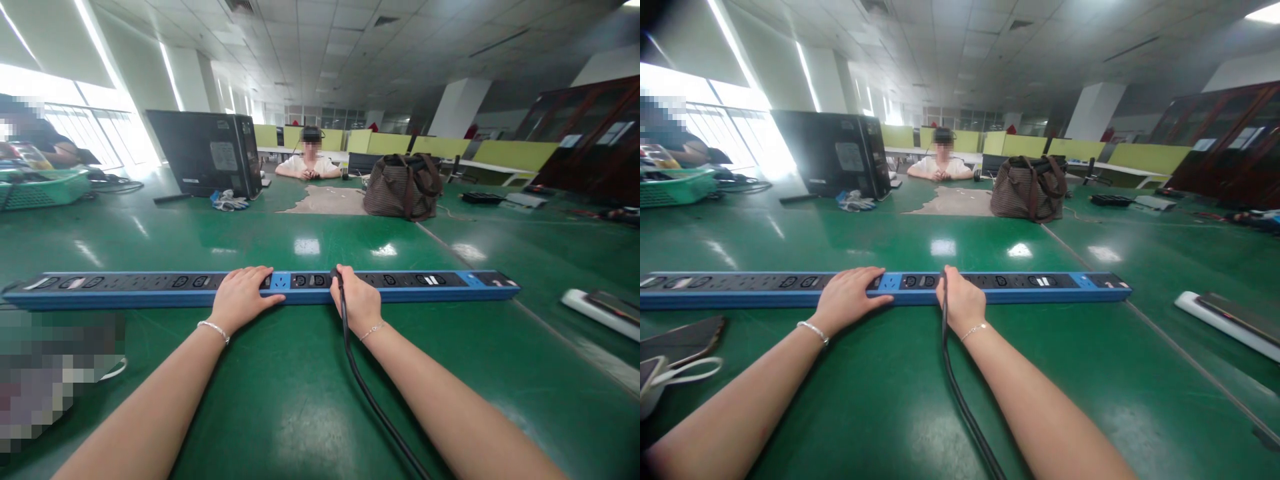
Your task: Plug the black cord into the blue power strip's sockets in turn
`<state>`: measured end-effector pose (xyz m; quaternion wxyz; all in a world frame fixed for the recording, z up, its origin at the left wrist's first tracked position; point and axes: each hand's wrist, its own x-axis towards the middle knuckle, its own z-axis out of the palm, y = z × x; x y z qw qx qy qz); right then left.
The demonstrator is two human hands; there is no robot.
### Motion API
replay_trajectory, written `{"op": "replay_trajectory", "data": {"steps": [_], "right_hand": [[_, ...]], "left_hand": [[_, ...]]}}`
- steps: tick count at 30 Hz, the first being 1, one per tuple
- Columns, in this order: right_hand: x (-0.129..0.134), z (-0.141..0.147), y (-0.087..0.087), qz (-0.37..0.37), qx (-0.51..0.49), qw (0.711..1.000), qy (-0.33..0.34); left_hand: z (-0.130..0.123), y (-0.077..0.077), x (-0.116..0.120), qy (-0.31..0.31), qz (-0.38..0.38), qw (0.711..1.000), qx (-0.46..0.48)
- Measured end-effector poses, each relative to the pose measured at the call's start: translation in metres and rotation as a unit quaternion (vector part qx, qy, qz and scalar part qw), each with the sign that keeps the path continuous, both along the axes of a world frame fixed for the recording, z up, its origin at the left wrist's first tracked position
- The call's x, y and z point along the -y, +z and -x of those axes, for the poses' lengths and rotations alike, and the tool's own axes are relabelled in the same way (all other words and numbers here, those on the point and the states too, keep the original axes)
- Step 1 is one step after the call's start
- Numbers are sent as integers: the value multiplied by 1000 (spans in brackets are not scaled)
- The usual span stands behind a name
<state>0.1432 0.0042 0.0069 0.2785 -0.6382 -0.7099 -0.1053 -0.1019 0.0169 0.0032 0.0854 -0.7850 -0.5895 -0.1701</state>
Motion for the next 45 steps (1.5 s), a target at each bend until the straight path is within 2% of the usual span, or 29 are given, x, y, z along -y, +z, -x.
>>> {"op": "replay_trajectory", "data": {"steps": [3, 9, 13, 18, 23, 26, 32, 37, 42, 45], "right_hand": [[-1, 2, -4, -9, 18, 1000, 16], [-1, 3, 4, 18, 15, 999, -25], [0, 3, 4, 20, 35, 999, -25], [0, -3, -2, -6, 64, 998, 4], [-2, -15, -5, -114, 85, 987, 80], [-4, -18, -4, -146, 69, 980, 119], [-8, -16, -4, -139, 44, 980, 136], [-12, -19, -12, -145, 0, 976, 163], [-19, -26, -18, -122, -26, 972, 198], [-21, -26, -19, -95, -21, 976, 196]], "left_hand": [[1, -1, 0, 1, 4, 1000, 4], [0, 0, 1, -5, -7, 1000, -5], [0, 0, 1, -5, -10, 1000, -5], [0, -1, 1, -4, -9, 1000, -9], [1, -1, 1, -6, -7, 1000, -2], [1, -2, 0, -5, -10, 1000, -3], [1, -4, 0, -1, -19, 1000, -7], [1, -3, 0, -1, -23, 1000, -11], [1, -3, 0, 3, -17, 1000, -8], [1, -4, -1, 1, -17, 1000, -9]]}}
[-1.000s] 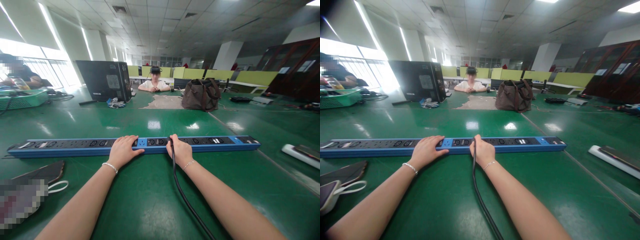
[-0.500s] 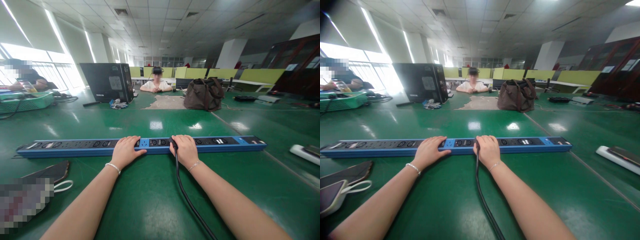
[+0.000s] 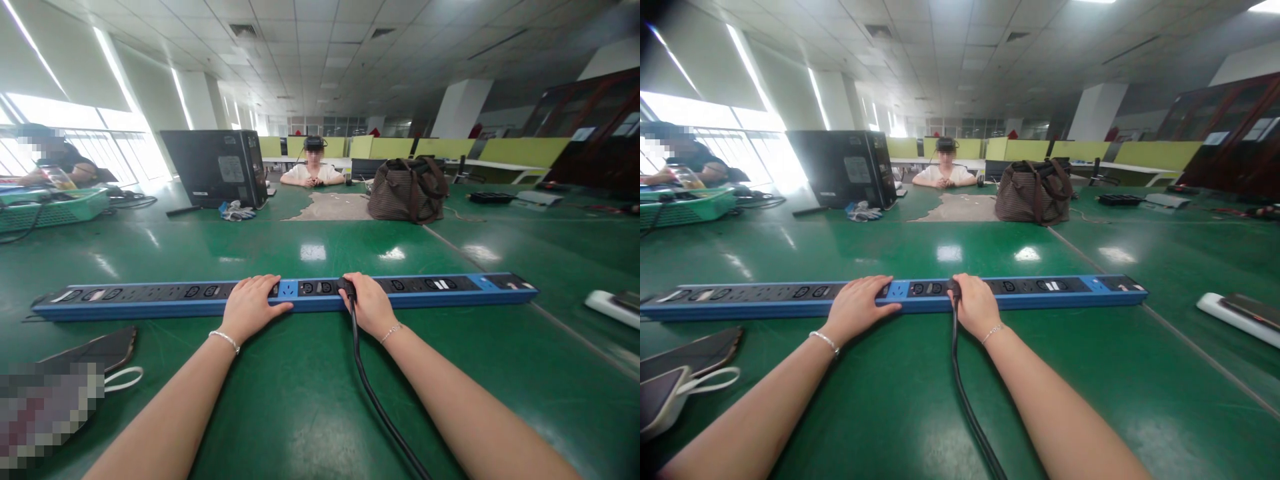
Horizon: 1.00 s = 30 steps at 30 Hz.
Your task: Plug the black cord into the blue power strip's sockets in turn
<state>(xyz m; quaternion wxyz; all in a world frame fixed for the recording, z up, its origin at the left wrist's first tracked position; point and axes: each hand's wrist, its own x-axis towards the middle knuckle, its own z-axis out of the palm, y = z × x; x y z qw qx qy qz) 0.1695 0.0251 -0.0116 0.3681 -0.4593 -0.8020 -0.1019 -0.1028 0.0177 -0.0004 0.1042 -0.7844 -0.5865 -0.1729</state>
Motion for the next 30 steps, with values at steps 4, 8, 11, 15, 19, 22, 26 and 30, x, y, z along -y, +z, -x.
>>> {"op": "replay_trajectory", "data": {"steps": [4, 8, 11, 15, 19, 22, 26, 30], "right_hand": [[1, 0, 0, 25, 14, 1000, -3], [0, 0, -1, 27, 12, 1000, -3], [0, 1, -2, 20, 11, 1000, -8], [-1, 1, -3, 14, 11, 1000, -9], [-1, 2, -4, 6, 6, 1000, -12], [-1, 2, -5, 1, 4, 1000, -14], [-1, 2, -5, 4, 1, 1000, -20], [-1, 2, -6, 12, -3, 1000, -24]], "left_hand": [[0, -1, 0, 0, -5, 1000, 3], [0, -1, 0, 0, -5, 1000, 4], [0, 0, 1, -2, -7, 1000, 4], [-1, 2, 2, 1, -7, 1000, 0], [-1, 2, 2, 5, -1, 1000, -4], [-1, 2, 2, 7, 2, 1000, -6], [-1, 2, 2, 6, -1, 1000, 0], [-1, 2, 2, 3, -4, 1000, 0]]}}
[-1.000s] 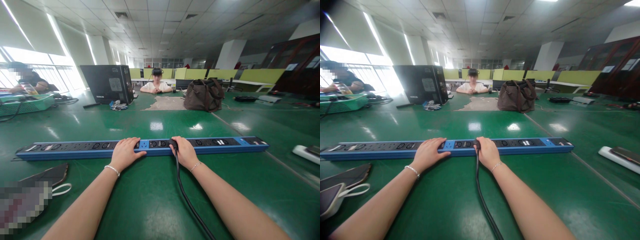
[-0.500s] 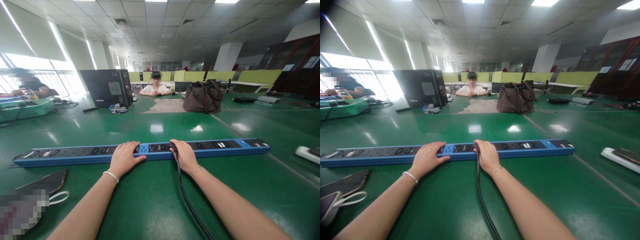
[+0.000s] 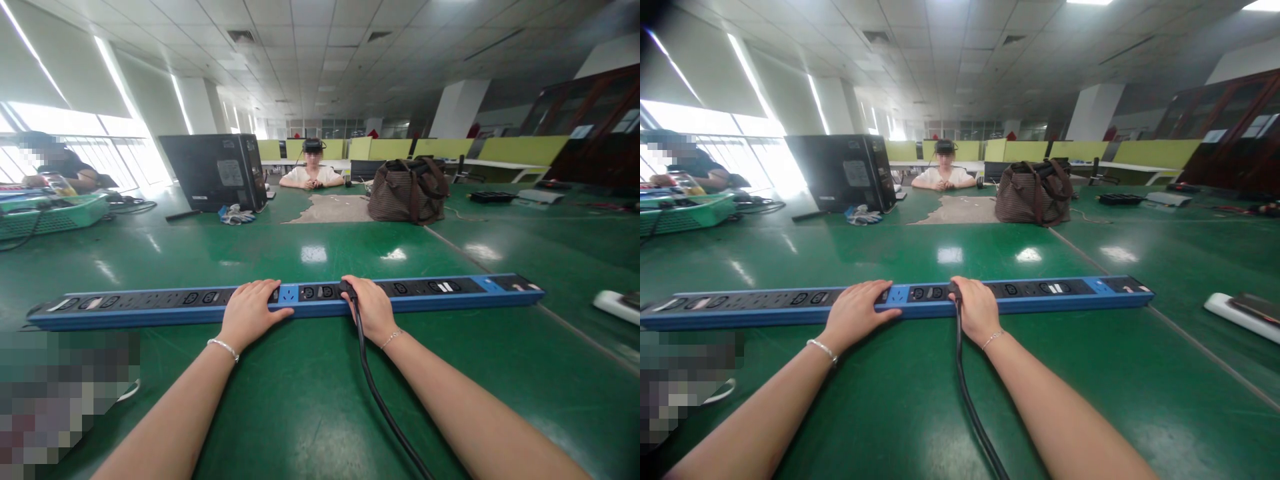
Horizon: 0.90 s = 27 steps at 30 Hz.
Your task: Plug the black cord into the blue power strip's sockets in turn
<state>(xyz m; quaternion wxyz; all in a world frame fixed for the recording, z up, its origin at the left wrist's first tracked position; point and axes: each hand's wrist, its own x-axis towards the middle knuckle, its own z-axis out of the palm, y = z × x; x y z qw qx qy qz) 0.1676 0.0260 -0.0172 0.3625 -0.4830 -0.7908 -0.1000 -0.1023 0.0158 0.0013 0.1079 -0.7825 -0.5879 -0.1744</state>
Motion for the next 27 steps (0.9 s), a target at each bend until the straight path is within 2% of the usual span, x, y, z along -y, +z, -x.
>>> {"op": "replay_trajectory", "data": {"steps": [19, 22, 25, 27], "right_hand": [[-2, 2, -6, -34, -12, 999, -10], [-2, 1, 3, -21, -50, 998, -8], [-2, -5, 21, -23, -179, 983, -45], [-1, -8, 30, -35, -218, 973, -59]], "left_hand": [[0, -4, -1, -8, -21, 1000, 3], [0, -3, -1, -8, -18, 1000, 11], [0, -3, -1, -9, -14, 1000, 17], [0, -2, -1, -12, -11, 1000, 19]]}}
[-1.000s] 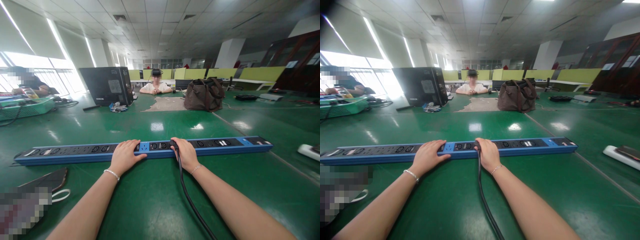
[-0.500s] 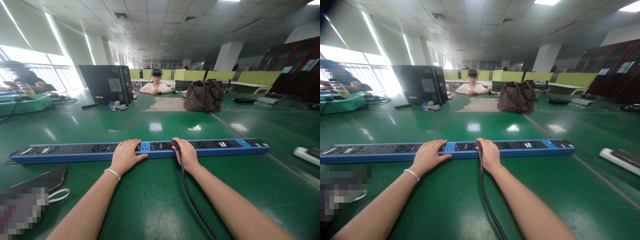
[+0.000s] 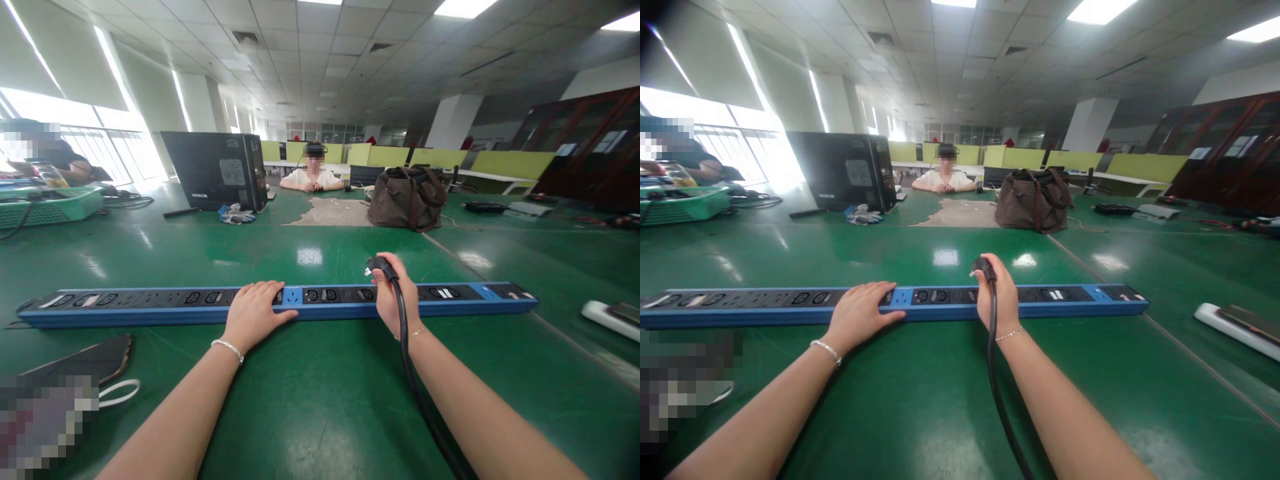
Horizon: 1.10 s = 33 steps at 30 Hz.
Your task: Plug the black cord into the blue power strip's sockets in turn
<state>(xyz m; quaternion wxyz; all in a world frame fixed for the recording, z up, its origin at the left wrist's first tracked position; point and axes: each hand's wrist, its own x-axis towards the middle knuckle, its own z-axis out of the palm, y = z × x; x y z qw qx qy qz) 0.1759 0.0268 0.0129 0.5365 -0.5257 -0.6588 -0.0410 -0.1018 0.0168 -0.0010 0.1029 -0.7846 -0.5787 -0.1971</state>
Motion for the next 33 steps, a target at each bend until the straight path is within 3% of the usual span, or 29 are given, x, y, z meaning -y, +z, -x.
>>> {"op": "replay_trajectory", "data": {"steps": [5, 10, 14, 20, 33], "right_hand": [[5, 9, -3, 17, 68, 995, 77], [9, 47, -7, 50, 56, 988, 137], [6, 81, -7, 80, 102, 977, 171], [2, 110, -6, 118, 170, 968, 139], [16, 124, 3, 99, 241, 963, 67]], "left_hand": [[0, 0, 0, 2, 6, 1000, 2], [0, 1, 0, -2, 3, 1000, 4], [-1, 1, 1, 1, -1, 1000, 9], [-2, 0, 0, -4, -10, 1000, 26], [-4, 3, 3, -16, -15, 999, 42]]}}
